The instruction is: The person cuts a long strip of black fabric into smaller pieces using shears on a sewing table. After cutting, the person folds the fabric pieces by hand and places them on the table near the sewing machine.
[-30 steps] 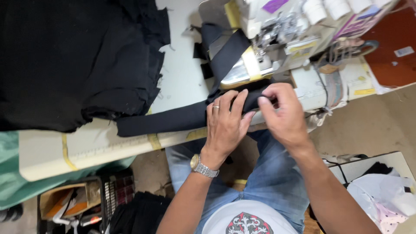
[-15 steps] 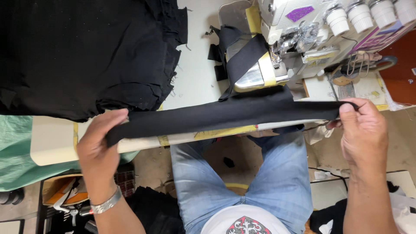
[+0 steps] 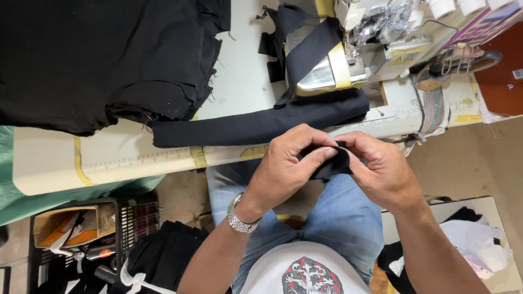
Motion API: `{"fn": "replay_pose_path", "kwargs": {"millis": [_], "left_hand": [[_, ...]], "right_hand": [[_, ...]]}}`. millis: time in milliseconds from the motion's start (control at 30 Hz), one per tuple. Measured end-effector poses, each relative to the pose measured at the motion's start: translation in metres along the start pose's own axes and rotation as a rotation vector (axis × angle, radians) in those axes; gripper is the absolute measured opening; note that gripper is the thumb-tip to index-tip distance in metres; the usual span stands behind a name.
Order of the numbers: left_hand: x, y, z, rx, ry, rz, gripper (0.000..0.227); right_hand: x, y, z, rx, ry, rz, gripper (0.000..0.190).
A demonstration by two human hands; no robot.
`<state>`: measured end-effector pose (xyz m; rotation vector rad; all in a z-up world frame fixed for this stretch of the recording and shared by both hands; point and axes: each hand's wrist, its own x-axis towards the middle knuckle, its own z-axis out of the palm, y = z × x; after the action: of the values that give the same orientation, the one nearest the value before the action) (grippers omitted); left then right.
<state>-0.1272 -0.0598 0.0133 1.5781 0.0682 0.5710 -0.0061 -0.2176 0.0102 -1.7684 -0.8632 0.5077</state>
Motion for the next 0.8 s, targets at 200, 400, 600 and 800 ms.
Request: {"fn": "replay_pose_path", "kwargs": {"millis": [200,400,600,800], "left_hand": [[0.002,0.006,-0.002,0.016,-0.043,-0.135,0.005],[0.000,-0.001,-0.005,0.064,-0.069,-0.133,0.006],[-0.001,-0.012,-0.002,0.100,-0.024,-0.118,0.006],[-0.002,-0.066,0.013,-0.190,-0.002,-0.116,0.025]], "right_hand": [[-0.001,-0.002,-0.008,-0.117,-0.039,-0.020,0.015],[0.001,-0.009,-0.004,-0.156,-0.083,-0.046,0.012],[0.000,-0.018,-0.004,-0.099,-0.101,-0.043,0.023],[0.005,-0.006,0.004,-0.085,0.055,0.046,0.017]]}}
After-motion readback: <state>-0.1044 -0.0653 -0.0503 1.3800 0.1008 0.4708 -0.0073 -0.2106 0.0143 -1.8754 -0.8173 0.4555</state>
